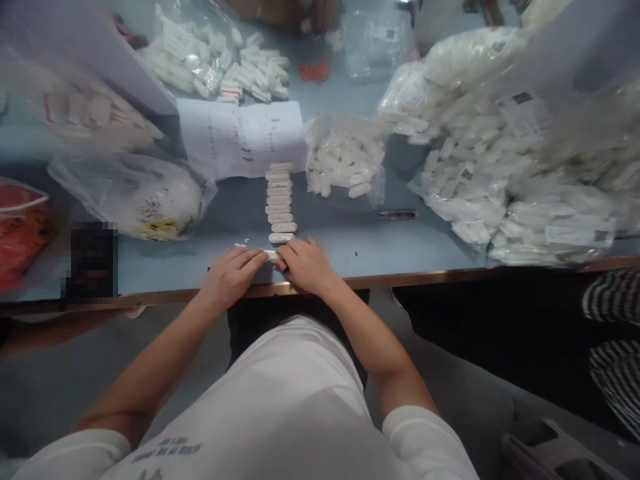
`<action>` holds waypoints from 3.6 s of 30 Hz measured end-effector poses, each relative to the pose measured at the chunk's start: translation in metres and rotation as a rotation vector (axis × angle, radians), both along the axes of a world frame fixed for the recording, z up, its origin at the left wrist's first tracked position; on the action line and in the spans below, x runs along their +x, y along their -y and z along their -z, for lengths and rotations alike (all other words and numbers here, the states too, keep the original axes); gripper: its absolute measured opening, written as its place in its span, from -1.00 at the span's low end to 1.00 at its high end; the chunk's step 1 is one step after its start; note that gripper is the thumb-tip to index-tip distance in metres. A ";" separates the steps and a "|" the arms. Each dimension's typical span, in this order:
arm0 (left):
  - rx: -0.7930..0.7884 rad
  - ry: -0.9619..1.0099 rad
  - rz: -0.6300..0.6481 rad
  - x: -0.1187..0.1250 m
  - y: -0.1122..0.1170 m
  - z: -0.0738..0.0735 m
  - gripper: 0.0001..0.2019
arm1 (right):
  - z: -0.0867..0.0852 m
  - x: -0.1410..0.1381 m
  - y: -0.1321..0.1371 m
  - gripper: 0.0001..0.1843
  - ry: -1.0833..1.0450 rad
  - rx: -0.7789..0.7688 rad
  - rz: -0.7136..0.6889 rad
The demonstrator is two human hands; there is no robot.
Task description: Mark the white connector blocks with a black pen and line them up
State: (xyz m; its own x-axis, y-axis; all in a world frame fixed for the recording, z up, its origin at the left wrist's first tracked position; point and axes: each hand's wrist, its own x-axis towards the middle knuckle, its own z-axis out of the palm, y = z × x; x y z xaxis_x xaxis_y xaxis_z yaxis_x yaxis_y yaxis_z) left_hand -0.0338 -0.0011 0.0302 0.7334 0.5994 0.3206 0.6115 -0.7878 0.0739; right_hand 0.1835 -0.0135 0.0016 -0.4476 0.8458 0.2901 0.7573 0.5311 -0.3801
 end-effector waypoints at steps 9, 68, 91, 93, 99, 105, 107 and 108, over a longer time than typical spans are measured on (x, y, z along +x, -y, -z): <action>-0.003 0.048 -0.006 -0.003 0.002 0.006 -0.75 | -0.003 0.000 0.000 -0.66 -0.007 -0.003 0.001; -0.075 -0.101 -0.389 -0.006 -0.036 -0.003 -0.92 | -0.003 -0.002 0.000 -0.72 0.013 -0.058 0.012; -0.358 0.148 -0.303 0.008 -0.009 -0.009 -0.87 | -0.002 0.000 0.002 -0.77 -0.047 -0.032 0.044; -0.312 0.135 -0.278 0.009 -0.010 -0.006 -0.85 | -0.004 0.000 0.002 -0.78 -0.027 -0.024 0.040; -0.199 0.190 -0.178 0.012 -0.011 0.003 -0.81 | -0.003 -0.001 0.002 -0.78 0.006 -0.029 0.038; -0.141 0.147 -0.163 0.017 -0.011 0.006 -0.82 | -0.002 0.000 0.002 -0.77 0.015 -0.017 0.028; -0.131 0.105 -0.164 0.018 -0.009 0.004 -0.81 | -0.002 -0.001 0.002 -0.78 0.011 -0.021 0.024; -0.131 0.074 -0.164 0.019 -0.009 0.003 -0.80 | -0.002 -0.001 0.002 -0.78 0.010 -0.026 0.023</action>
State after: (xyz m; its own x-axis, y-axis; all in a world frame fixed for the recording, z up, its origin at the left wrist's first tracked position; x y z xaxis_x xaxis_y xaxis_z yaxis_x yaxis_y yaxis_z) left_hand -0.0146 0.0075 0.0276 0.5996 0.7492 0.2813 0.7200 -0.6585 0.2191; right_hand 0.1828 -0.0151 0.0040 -0.4306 0.8632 0.2636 0.7729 0.5035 -0.3862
